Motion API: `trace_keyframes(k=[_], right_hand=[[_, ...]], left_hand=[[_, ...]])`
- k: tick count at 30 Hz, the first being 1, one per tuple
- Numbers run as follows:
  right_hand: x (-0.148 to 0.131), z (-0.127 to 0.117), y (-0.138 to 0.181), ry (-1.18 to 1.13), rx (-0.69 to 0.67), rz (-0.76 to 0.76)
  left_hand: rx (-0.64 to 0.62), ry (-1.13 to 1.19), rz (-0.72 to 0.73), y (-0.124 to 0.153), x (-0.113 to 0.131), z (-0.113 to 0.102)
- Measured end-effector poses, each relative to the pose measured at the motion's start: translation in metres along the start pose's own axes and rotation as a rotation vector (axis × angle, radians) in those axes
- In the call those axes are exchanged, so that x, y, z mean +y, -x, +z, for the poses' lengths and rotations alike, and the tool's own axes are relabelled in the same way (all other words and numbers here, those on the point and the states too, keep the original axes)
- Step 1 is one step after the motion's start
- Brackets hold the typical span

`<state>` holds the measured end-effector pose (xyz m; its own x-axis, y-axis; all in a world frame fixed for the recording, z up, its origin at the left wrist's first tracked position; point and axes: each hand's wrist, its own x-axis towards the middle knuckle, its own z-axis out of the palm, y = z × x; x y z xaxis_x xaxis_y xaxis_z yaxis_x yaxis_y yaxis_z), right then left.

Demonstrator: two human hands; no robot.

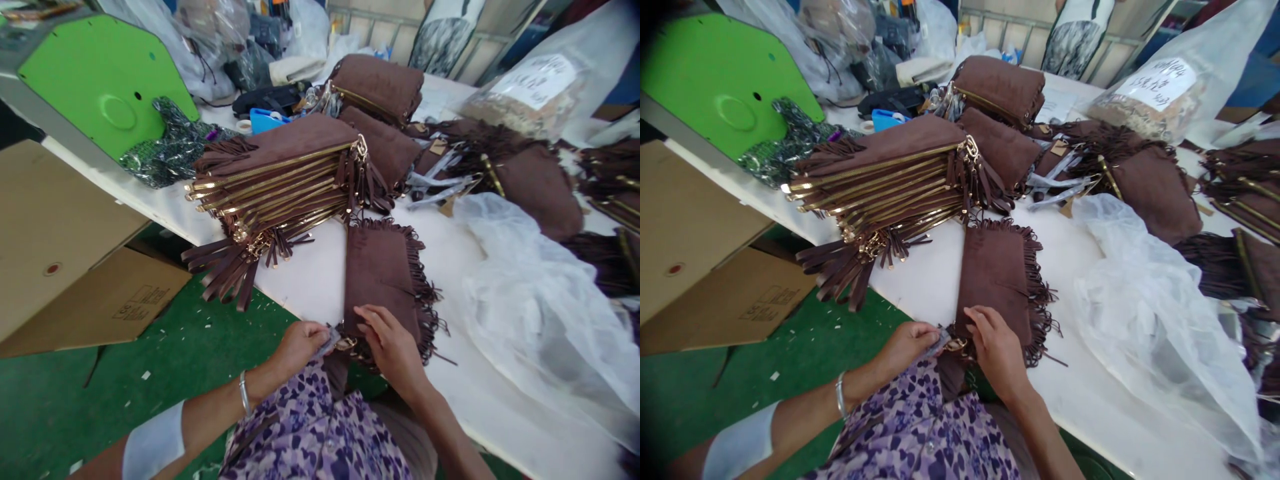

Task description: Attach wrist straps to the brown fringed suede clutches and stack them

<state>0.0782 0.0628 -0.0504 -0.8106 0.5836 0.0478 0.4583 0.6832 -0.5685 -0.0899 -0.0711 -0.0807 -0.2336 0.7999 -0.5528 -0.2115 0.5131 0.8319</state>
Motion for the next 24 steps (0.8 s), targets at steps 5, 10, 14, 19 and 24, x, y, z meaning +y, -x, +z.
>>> trace_keyframes(k=[5,10,14,19,24], right_hand=[[-0.005,0.017,0.030,0.067,0.077,0.019],[-0.023,0.036,0.046,0.195,0.055,-0.043],[-0.025,0.037,0.054,0.332,-0.063,-0.121],[-0.024,0.026,0.052,0.375,-0.133,-0.169],[-0.028,0.020,0.044,0.363,-0.150,-0.147]], left_hand=[[0.050,-0.050,-0.030,-0.007,0.008,0.012],[0.042,-0.014,-0.125,-0.003,0.009,0.008],[-0.020,-0.032,-0.162,0.010,0.017,-0.008],[-0.086,-0.060,-0.226,0.012,0.026,-0.020],[-0.102,-0.141,-0.166,0.001,0.019,-0.018]])
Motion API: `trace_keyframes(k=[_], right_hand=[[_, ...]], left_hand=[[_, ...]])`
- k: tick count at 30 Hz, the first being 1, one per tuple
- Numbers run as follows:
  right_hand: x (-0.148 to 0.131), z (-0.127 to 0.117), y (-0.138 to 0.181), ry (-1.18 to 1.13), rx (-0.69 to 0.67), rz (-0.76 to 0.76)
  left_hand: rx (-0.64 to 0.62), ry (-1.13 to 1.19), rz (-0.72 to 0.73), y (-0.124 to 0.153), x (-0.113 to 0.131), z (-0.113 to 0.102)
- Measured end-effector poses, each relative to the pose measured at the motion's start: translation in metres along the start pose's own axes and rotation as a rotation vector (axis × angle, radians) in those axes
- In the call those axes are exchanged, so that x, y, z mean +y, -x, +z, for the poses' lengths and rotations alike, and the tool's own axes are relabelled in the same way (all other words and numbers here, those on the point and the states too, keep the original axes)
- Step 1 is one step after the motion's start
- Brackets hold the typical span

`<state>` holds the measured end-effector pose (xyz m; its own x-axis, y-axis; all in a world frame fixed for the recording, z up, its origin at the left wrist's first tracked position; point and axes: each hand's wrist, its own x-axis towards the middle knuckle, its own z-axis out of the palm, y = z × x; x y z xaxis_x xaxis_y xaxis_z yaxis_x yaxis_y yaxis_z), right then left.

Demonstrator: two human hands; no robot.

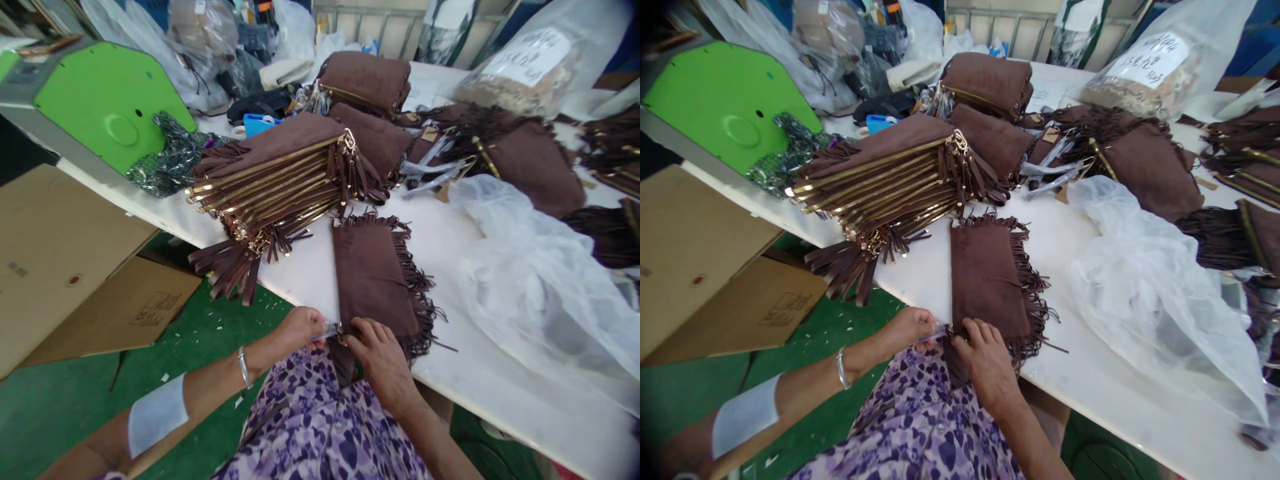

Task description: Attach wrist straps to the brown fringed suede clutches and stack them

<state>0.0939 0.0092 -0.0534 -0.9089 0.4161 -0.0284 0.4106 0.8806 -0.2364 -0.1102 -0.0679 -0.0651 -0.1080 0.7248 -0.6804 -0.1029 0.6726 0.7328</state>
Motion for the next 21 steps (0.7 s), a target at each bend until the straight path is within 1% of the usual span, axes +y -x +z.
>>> trace_keyframes(k=[7,11,15,18,21], right_hand=[[-0.005,0.007,0.002,0.014,0.008,-0.007],[-0.006,0.008,0.004,-0.041,0.004,0.040],[-0.008,0.010,0.007,-0.115,0.049,0.083],[-0.014,0.012,0.008,-0.192,0.125,0.167],[-0.022,0.013,0.004,-0.278,0.169,0.262]], left_hand=[[0.058,0.045,0.055,0.001,-0.002,0.003],[0.074,0.080,0.053,0.004,0.002,0.007],[0.054,0.140,0.044,0.005,0.005,0.011],[0.034,0.181,0.034,0.006,0.004,0.014],[0.039,0.222,0.023,0.008,0.002,0.018]])
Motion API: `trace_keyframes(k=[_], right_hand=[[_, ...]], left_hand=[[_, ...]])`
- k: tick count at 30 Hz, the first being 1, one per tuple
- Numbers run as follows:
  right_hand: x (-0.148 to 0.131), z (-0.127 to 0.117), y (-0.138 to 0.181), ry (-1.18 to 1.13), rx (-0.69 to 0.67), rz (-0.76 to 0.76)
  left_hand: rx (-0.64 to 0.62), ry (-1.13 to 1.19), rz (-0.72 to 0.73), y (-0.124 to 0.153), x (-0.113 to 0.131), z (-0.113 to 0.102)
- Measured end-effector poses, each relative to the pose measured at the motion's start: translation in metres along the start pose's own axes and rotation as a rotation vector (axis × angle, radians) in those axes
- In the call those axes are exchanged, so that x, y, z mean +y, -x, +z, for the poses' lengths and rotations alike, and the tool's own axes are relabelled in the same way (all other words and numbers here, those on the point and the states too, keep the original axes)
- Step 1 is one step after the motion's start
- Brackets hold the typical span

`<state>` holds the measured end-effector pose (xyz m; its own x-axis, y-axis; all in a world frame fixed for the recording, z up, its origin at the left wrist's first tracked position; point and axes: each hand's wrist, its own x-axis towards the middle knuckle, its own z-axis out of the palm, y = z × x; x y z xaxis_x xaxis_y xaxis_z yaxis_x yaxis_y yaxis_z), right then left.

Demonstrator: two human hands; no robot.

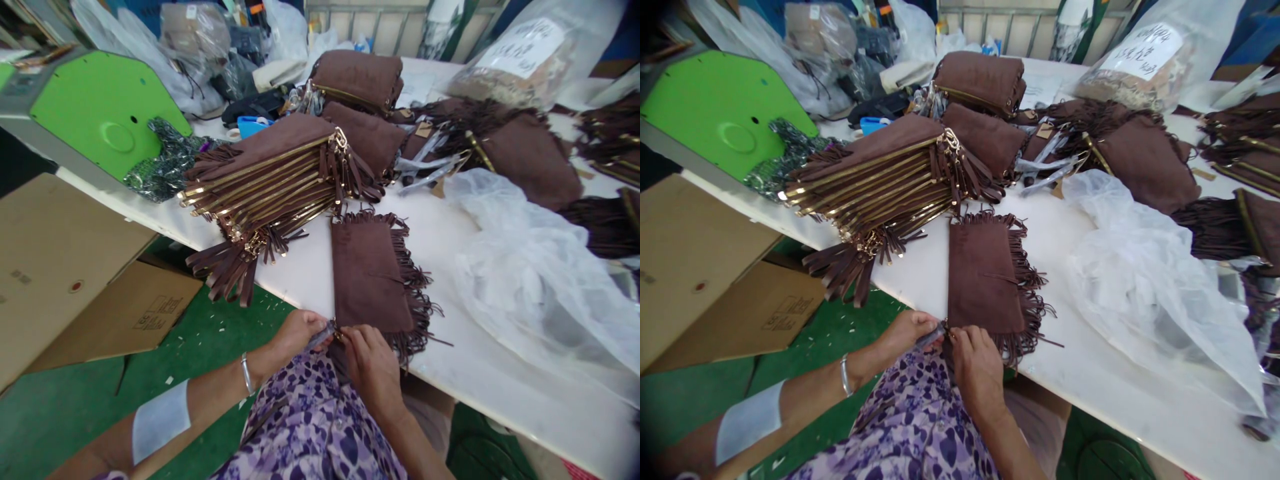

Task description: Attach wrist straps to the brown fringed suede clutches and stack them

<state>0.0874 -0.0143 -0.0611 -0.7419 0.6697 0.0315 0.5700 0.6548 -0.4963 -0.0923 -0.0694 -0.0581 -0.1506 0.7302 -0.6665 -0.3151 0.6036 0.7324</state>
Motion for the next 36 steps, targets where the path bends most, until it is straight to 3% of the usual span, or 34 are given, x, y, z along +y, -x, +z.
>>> trace_keyframes(k=[11,16,25,36], right_hand=[[-0.010,0.005,-0.014,-0.206,-0.023,0.121],[-0.012,0.002,-0.018,-0.131,-0.048,0.108],[-0.012,0.001,-0.021,0.172,-0.095,-0.056],[-0.012,-0.007,-0.038,0.127,-0.160,-0.012]], left_hand=[[0.047,0.034,0.047,-0.006,-0.008,0.006],[0.060,0.034,0.015,-0.006,-0.003,0.007],[-0.039,0.095,-0.025,-0.002,0.000,0.000],[-0.052,0.117,0.017,-0.010,-0.004,-0.001]])
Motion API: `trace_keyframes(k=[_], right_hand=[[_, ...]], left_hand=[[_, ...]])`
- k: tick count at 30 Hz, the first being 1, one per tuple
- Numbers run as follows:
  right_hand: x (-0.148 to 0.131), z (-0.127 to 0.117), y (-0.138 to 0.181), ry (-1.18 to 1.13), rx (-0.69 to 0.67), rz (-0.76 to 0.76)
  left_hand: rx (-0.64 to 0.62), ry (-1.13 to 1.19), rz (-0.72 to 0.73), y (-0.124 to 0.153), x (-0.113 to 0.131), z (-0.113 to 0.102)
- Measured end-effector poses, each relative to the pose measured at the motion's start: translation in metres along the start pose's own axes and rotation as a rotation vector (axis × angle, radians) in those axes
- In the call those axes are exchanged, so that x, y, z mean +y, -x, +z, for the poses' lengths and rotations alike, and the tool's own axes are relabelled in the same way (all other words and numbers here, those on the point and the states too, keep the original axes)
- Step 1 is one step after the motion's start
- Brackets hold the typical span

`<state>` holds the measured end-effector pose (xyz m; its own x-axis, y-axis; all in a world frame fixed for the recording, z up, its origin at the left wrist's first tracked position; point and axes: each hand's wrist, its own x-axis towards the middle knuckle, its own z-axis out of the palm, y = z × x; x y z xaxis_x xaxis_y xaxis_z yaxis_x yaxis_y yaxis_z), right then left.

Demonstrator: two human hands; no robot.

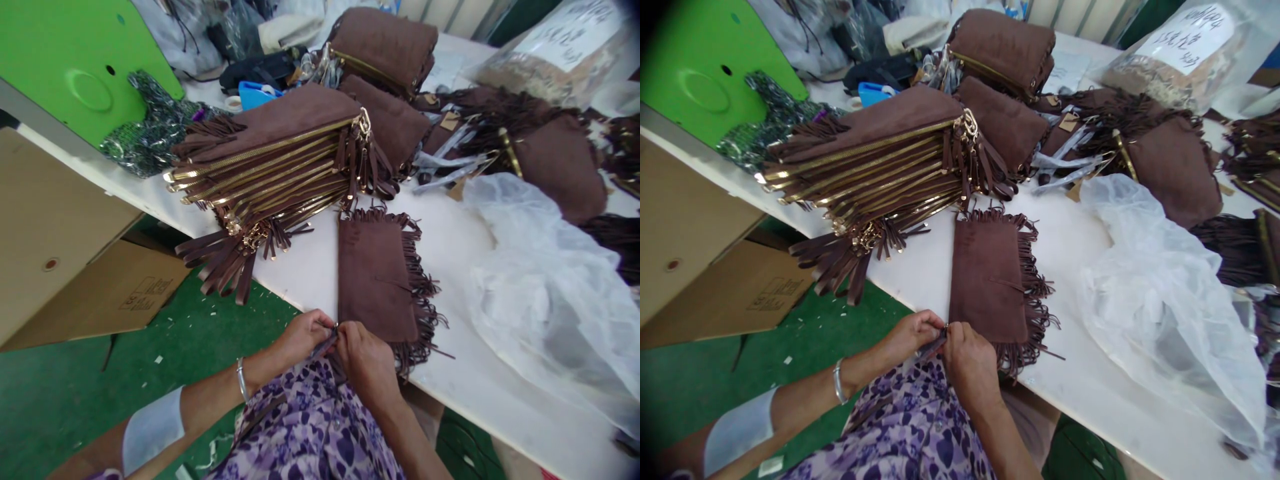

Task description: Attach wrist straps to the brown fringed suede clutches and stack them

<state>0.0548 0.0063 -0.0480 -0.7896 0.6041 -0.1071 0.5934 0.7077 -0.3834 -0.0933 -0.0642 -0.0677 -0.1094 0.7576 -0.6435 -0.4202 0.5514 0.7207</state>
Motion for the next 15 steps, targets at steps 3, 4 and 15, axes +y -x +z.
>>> trace_keyframes(k=[3,4,15], right_hand=[[0.002,-0.001,0.004,-0.066,0.008,0.010],[0.003,0.000,0.008,-0.097,0.023,0.024],[-0.003,0.020,0.033,-0.284,0.069,0.182]], left_hand=[[0.018,0.011,-0.019,-0.001,0.000,0.001],[0.030,0.006,-0.034,-0.001,0.000,0.001],[0.077,-0.049,-0.052,-0.002,-0.004,0.006]])
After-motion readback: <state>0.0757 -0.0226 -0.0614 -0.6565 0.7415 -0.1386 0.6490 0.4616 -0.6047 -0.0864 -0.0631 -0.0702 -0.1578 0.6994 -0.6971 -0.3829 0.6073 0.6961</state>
